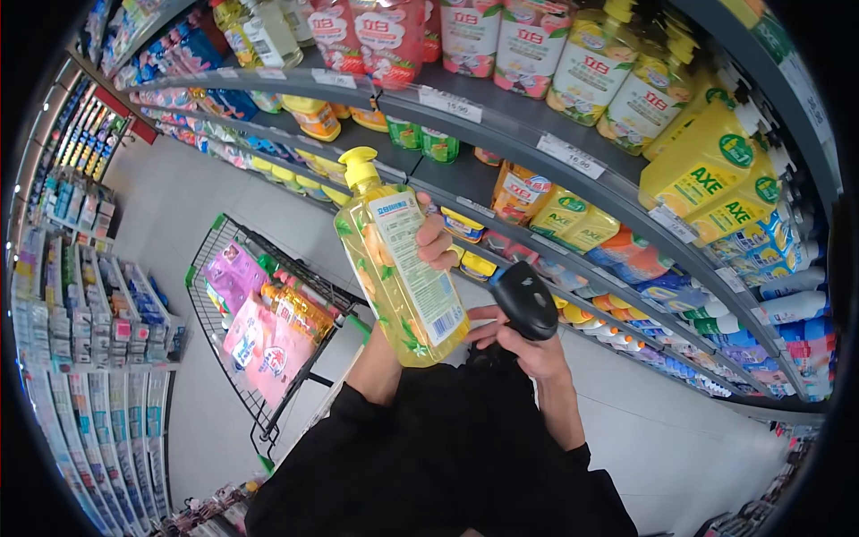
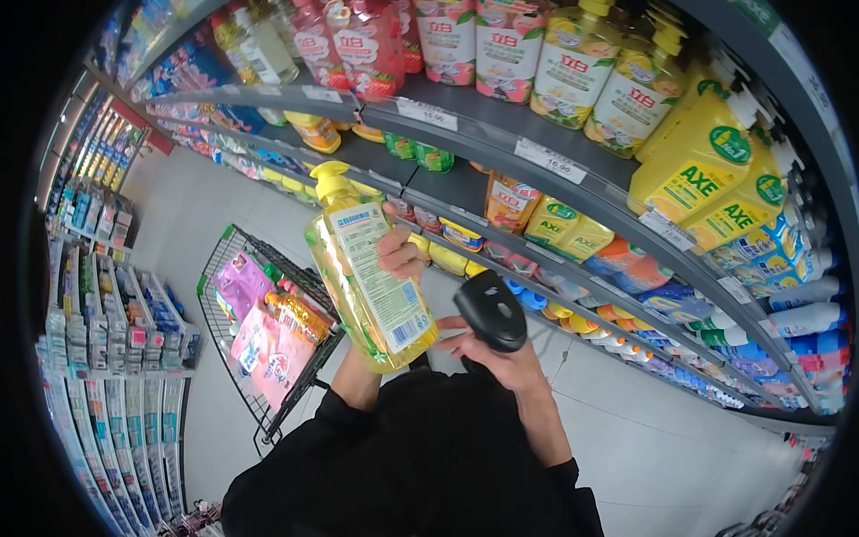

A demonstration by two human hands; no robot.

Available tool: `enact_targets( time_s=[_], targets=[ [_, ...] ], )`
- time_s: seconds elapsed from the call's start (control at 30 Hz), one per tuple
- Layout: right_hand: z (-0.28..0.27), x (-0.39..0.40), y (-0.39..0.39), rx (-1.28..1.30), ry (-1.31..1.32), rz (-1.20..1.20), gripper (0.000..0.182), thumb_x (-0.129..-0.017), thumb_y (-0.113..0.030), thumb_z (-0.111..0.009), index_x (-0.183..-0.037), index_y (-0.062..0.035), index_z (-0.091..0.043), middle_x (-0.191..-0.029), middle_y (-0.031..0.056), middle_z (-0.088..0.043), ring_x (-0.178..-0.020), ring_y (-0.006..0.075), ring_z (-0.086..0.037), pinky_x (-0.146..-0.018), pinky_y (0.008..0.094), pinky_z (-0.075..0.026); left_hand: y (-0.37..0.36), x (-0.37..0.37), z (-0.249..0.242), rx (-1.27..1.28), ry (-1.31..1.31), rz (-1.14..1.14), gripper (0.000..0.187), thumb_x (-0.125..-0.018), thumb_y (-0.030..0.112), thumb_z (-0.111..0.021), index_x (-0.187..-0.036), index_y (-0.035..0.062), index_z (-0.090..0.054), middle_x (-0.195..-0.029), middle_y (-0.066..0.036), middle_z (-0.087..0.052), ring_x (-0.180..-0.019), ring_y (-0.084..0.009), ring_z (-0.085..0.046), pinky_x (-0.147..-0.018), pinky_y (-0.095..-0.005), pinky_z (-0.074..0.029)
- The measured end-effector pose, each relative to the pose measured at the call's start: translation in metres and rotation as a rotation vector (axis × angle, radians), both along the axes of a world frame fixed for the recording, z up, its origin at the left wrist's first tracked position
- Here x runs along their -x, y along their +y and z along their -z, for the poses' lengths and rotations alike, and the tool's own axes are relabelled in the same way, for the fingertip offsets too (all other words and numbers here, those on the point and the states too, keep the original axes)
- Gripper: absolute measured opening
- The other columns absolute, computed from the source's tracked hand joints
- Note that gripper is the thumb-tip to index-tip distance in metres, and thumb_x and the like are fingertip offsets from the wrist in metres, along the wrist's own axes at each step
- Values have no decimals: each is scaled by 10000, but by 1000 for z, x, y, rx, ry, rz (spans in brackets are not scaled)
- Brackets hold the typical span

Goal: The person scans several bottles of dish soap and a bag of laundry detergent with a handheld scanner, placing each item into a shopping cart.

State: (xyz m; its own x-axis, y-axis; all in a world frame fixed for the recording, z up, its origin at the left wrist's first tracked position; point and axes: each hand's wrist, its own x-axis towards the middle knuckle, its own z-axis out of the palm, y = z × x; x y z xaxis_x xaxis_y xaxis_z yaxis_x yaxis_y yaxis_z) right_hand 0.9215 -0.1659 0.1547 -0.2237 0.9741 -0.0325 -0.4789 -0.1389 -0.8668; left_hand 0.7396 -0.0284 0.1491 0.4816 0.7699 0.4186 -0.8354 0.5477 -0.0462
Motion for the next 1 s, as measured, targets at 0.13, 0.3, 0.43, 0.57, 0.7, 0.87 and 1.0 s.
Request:
enact_targets(
  time_s=[0.13, 0.3, 0.43, 0.57, 0.7, 0.87, 1.0],
  targets=[
    [-26, 6, -1, 1, -258, -266, 221, -917, -140, -679, -1062, 12, -612, -884, 111, -680, -669, 178, -689, -567, 284, -526, -3, 28, -3, -16, 90, -64, 630, -916, 471, -571, -1353, 41, -426, -856, -70, -472, -697, -151, -462, -642, -302, -398],
    [-47, 7, 1, 223, -8, -596, 158, -943, -79, -611, -1040, 39, -569, -812, 138, -627, -573, 199, -664, -470, 296, -512, -8, 52, -2, -13, 114, -124, 642, -908, 491, -580, -1333, 37, -420, -798, -71, -460, -621, -149, -450, -588, -305, -391],
    [-38, 15, 6, 244, 8, -648, 162, -930, -111, -623, -974, 37, -574, -809, 156, -630, -539, 212, -646, -458, 299, -495, -17, 68, -3, -95, 230, -231, 768, -860, 618, -591, -1330, 34, -422, -803, -102, -501, -624, -190, -519, -552, -324, -425],
    [-27, 25, 5, 218, -173, -374, 142, -918, -97, -622, -967, 28, -576, -817, 168, -639, -548, 204, -637, -495, 296, -497, -21, 100, 21, -216, 527, -524, 1106, -668, 837, -624, -1351, -6, -409, -979, -176, -611, -778, -272, -645, -668, -381, -547],
    [2, 26, 2, 265, -105, -183, 166, -920, -109, -627, -998, 21, -559, -767, 152, -625, -522, 186, -609, -481, 282, -489, -44, 146, 16, 51, 880, -737, 834, -765, 650, -709, -1266, 11, -515, -1079, -107, -672, -882, -169, -689, -738, -333, -587],
    [41, 21, -10, 390, -218, 36, 171, -909, -124, -661, -967, 6, -567, -731, 135, -624, -503, 171, -590, -444, 277, -459, -38, 237, 33, 482, 1146, -895, 397, -946, 405, -613, -1093, 36, -610, -866, -54, -700, -682, -156, -693, -624, -321, -594],
    [81, 10, -24, 491, -710, 82, 209, -908, -165, -674, -956, 24, -599, -712, 98, -621, -460, 162, -579, -418, 264, -434, -47, 305, 47, 624, 1352, -1126, 382, -925, 374, -654, -1092, 34, -608, -850, -66, -697, -669, -168, -693, -613, -319, -594]
  ],
)
